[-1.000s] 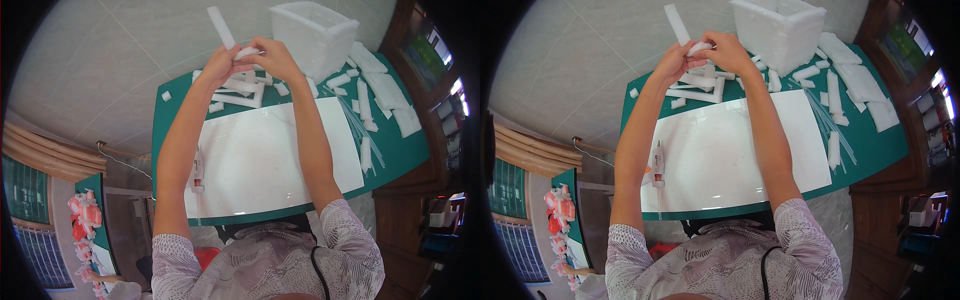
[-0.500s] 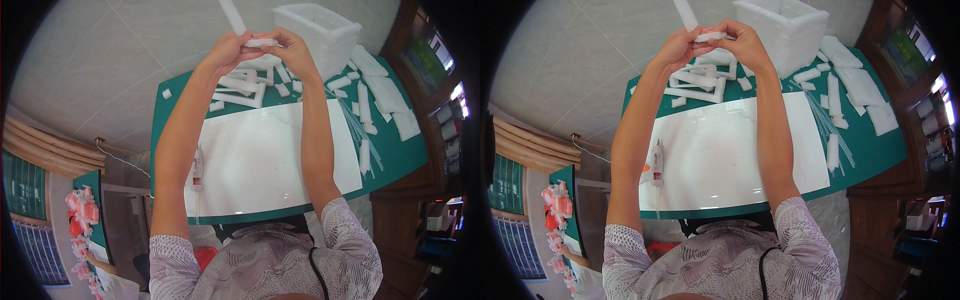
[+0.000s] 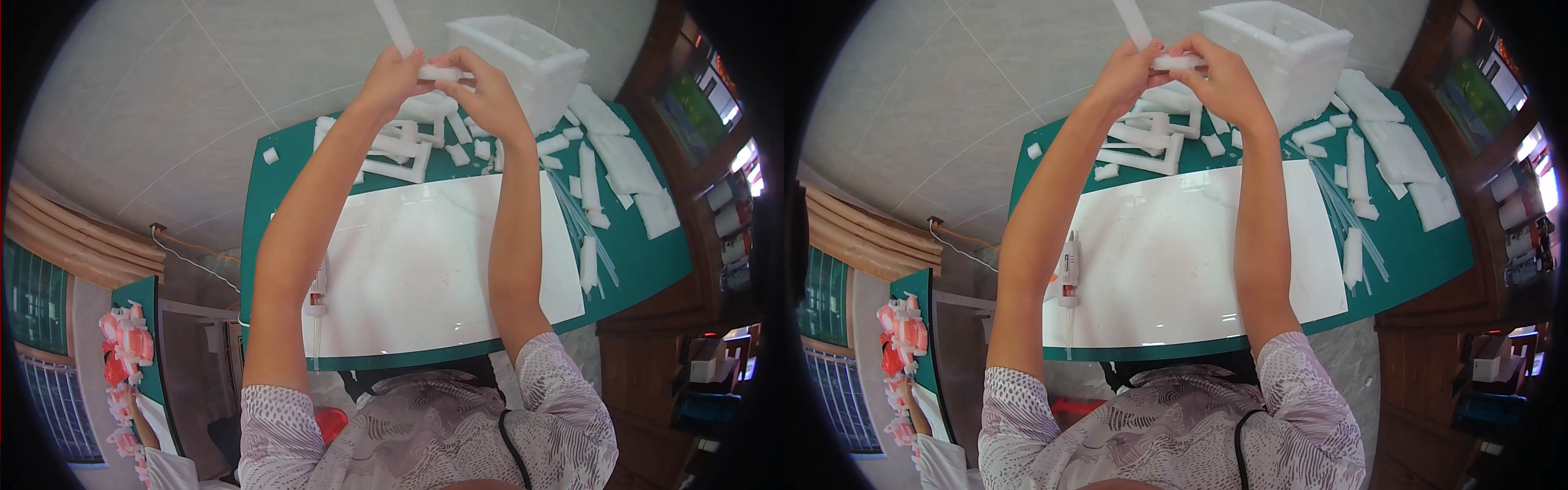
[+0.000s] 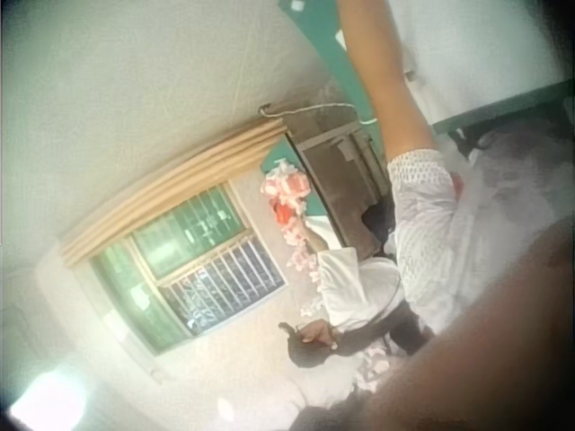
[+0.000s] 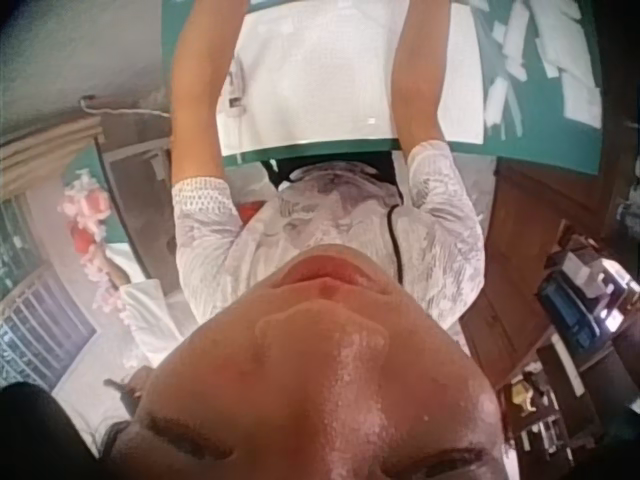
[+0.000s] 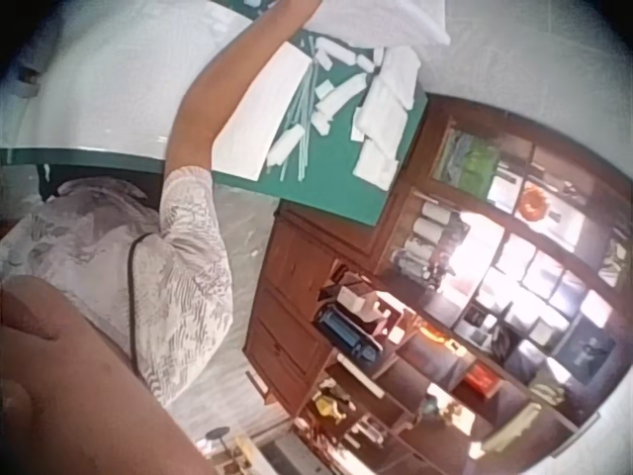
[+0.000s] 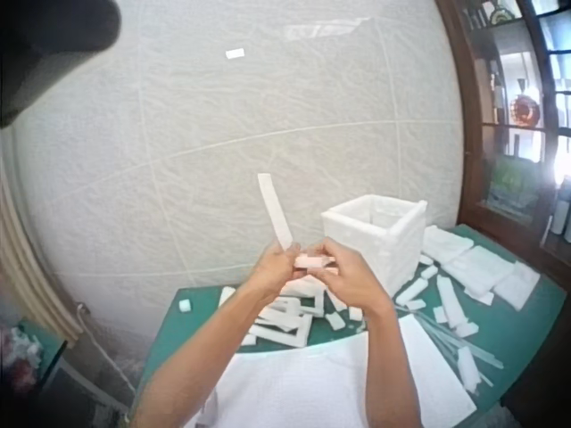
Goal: Using a hot glue gun to assemble rectangular foam pieces into a frame structure.
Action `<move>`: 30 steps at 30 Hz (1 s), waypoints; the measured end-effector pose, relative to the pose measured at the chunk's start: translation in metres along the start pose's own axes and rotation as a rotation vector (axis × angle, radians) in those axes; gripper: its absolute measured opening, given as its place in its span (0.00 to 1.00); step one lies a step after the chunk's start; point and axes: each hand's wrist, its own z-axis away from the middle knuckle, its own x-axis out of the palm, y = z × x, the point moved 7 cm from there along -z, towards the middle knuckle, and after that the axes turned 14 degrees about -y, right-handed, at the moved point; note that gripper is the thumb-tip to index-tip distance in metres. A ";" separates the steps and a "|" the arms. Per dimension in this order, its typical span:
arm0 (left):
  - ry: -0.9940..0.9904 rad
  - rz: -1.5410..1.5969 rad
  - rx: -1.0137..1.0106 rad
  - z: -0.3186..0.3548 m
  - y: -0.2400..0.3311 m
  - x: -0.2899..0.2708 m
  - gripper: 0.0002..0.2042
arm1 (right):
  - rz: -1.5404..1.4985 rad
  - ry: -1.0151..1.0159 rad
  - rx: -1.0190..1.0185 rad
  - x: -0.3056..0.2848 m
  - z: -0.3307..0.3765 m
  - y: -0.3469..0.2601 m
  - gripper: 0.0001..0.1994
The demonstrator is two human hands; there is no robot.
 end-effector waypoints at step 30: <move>0.018 0.435 -0.091 -0.023 -0.022 -0.009 0.14 | -0.806 0.166 -0.256 -0.015 0.001 0.030 0.12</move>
